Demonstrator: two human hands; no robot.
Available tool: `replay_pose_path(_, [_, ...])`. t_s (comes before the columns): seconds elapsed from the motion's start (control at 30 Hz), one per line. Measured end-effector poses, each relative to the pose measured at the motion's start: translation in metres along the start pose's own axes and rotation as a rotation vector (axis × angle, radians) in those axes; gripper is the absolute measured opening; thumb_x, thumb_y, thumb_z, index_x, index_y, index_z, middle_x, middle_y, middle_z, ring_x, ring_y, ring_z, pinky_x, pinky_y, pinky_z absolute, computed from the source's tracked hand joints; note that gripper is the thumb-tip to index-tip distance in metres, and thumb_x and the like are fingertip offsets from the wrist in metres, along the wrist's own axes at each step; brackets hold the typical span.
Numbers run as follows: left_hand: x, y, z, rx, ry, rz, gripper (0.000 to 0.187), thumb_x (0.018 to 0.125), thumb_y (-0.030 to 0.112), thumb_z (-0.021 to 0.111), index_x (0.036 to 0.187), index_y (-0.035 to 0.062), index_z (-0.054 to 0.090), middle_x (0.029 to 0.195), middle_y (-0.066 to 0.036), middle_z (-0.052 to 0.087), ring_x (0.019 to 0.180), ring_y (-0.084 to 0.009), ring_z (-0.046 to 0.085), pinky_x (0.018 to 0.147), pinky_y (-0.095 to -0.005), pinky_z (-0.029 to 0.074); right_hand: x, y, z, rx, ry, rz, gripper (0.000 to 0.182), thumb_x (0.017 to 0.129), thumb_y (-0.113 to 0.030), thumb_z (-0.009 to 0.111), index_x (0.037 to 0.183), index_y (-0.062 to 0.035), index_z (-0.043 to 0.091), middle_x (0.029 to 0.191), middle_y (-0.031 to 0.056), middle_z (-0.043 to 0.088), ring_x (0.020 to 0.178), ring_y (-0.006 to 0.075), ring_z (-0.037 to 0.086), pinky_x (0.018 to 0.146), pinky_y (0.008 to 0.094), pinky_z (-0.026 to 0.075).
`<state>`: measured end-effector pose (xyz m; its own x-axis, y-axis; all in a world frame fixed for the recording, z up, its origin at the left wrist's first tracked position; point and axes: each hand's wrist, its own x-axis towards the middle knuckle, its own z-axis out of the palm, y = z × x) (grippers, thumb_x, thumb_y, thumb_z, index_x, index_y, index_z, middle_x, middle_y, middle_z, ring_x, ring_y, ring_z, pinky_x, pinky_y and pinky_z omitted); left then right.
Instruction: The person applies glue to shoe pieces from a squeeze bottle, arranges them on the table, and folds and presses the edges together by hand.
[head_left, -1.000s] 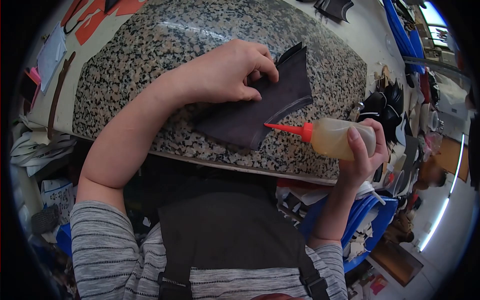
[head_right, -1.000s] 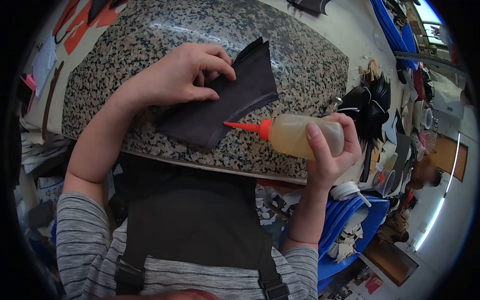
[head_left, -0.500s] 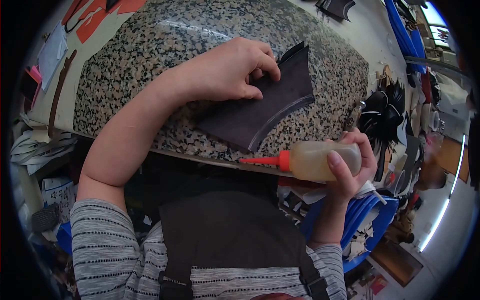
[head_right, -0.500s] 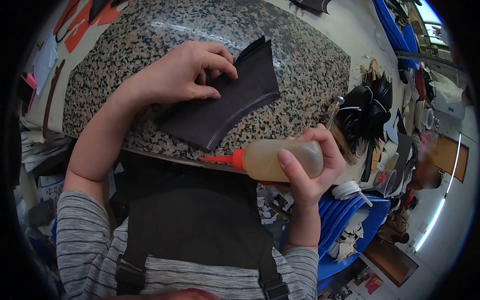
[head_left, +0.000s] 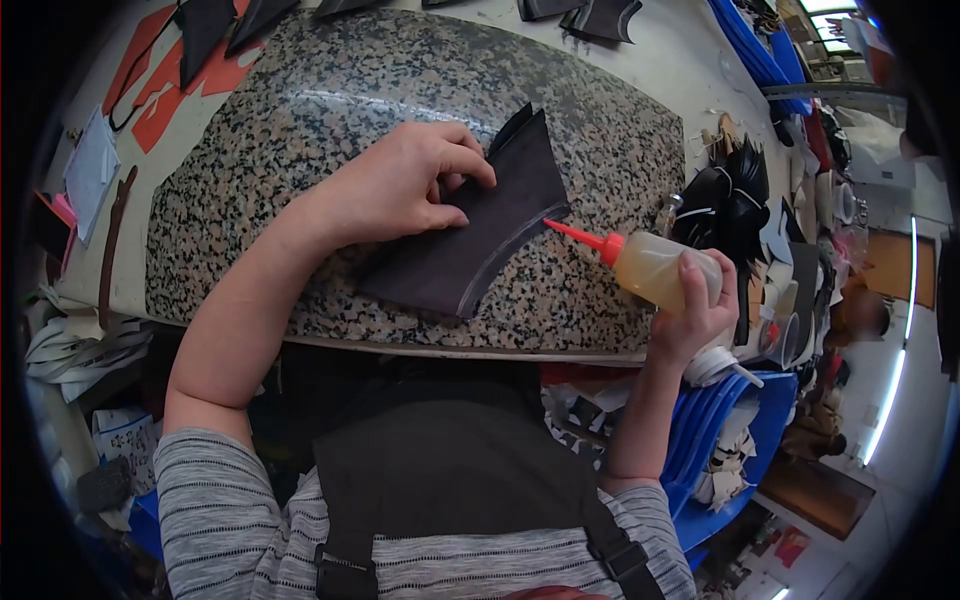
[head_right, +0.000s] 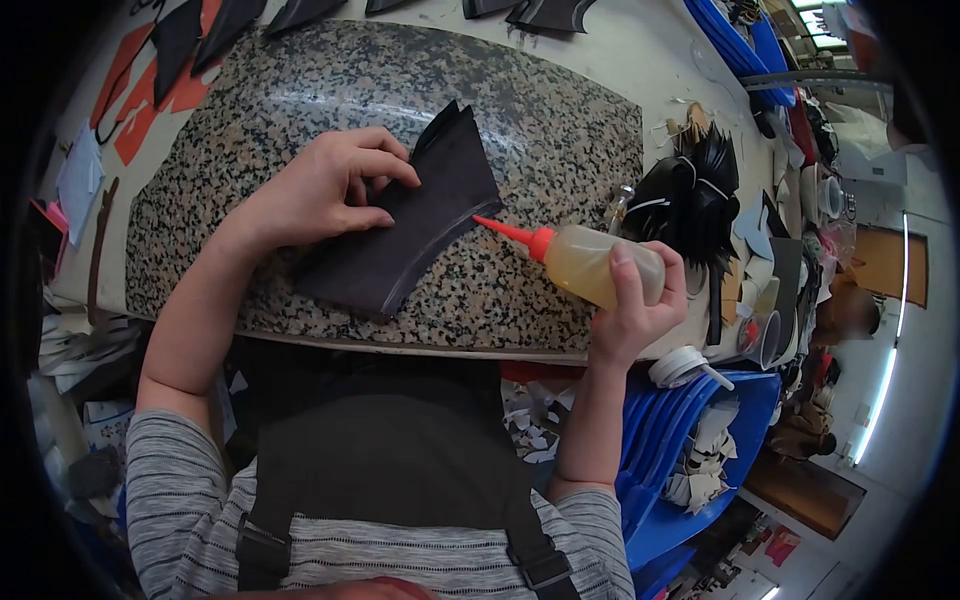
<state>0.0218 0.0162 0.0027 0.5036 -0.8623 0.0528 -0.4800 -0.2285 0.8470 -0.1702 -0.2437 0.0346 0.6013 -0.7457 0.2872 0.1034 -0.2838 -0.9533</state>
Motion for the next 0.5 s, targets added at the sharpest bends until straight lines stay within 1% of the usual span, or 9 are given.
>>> replay_pose_path(0.07, [-0.001, 0.002, -0.001, -0.012, 0.001, -0.018, 0.037, 0.071, -0.001, 0.079, 0.107, 0.0038, 0.069, 0.107, -0.006, 0.060, 0.076, -0.0128, 0.059, 0.064, -0.0253, 0.055, -0.010, -0.004, 0.005, 0.047, -0.075, 0.068, 0.026, 0.076, -0.008, 0.076, 0.095, -0.0004, 0.060, 0.084, 0.0051, 0.063, 0.073, 0.0107, 0.059, 0.070, 0.0238, 0.048])
replay_pose_path(0.17, [0.000, 0.004, -0.002, -0.028, -0.015, -0.033, 0.038, 0.070, -0.001, 0.080, 0.107, 0.0037, 0.070, 0.108, -0.006, 0.060, 0.077, -0.0127, 0.059, 0.065, -0.0252, 0.055, -0.021, -0.013, 0.002, 0.006, -0.210, 0.119, 0.027, 0.076, -0.011, 0.075, 0.095, 0.0006, 0.059, 0.083, 0.0052, 0.062, 0.072, 0.0103, 0.058, 0.069, 0.0233, 0.048])
replay_pose_path(0.23, [-0.001, 0.004, -0.003, -0.036, -0.035, -0.041, 0.039, 0.070, -0.002, 0.080, 0.107, 0.0037, 0.070, 0.108, -0.006, 0.060, 0.078, -0.0129, 0.059, 0.065, -0.0253, 0.055, -0.015, -0.020, 0.003, 0.058, -0.151, 0.115, 0.026, 0.077, -0.012, 0.072, 0.095, 0.0016, 0.059, 0.084, 0.0059, 0.062, 0.072, 0.0108, 0.058, 0.068, 0.0235, 0.048])
replay_pose_path(0.3, [-0.004, 0.006, -0.002, -0.088, -0.014, 0.014, 0.038, 0.070, 0.000, 0.080, 0.107, 0.0043, 0.070, 0.108, -0.005, 0.060, 0.079, -0.0137, 0.060, 0.066, -0.0260, 0.055, -0.003, -0.021, 0.005, 0.161, -0.066, 0.088, 0.026, 0.077, -0.013, 0.071, 0.095, 0.0018, 0.059, 0.085, 0.0064, 0.062, 0.073, 0.0115, 0.058, 0.069, 0.0239, 0.048])
replay_pose_path(0.33, [-0.004, 0.007, -0.002, -0.114, -0.003, 0.042, 0.038, 0.071, 0.000, 0.080, 0.107, 0.0046, 0.070, 0.108, -0.005, 0.060, 0.080, -0.0141, 0.060, 0.067, -0.0264, 0.055, 0.002, -0.023, 0.011, 0.168, -0.013, 0.043, 0.025, 0.077, -0.011, 0.072, 0.094, 0.0015, 0.060, 0.086, 0.0069, 0.062, 0.074, 0.0123, 0.059, 0.069, 0.0249, 0.049])
replay_pose_path(0.43, [-0.002, 0.003, -0.001, -0.005, 0.184, 0.017, 0.036, 0.073, 0.002, 0.079, 0.107, 0.0065, 0.071, 0.108, -0.005, 0.060, 0.083, -0.0151, 0.061, 0.070, -0.0277, 0.055, 0.020, -0.018, 0.028, 0.075, 0.051, -0.068, 0.024, 0.078, -0.009, 0.073, 0.095, 0.0011, 0.060, 0.086, 0.0071, 0.063, 0.075, 0.0126, 0.060, 0.070, 0.0253, 0.050])
replay_pose_path(0.5, [-0.002, 0.001, -0.006, 0.013, 0.133, -0.015, 0.034, 0.074, 0.003, 0.078, 0.106, 0.0073, 0.071, 0.107, -0.005, 0.059, 0.084, -0.0152, 0.061, 0.071, -0.0281, 0.054, 0.031, -0.013, 0.038, 0.064, 0.017, -0.110, 0.024, 0.079, -0.010, 0.077, 0.093, 0.0009, 0.061, 0.085, 0.0060, 0.064, 0.075, 0.0108, 0.061, 0.070, 0.0238, 0.049])
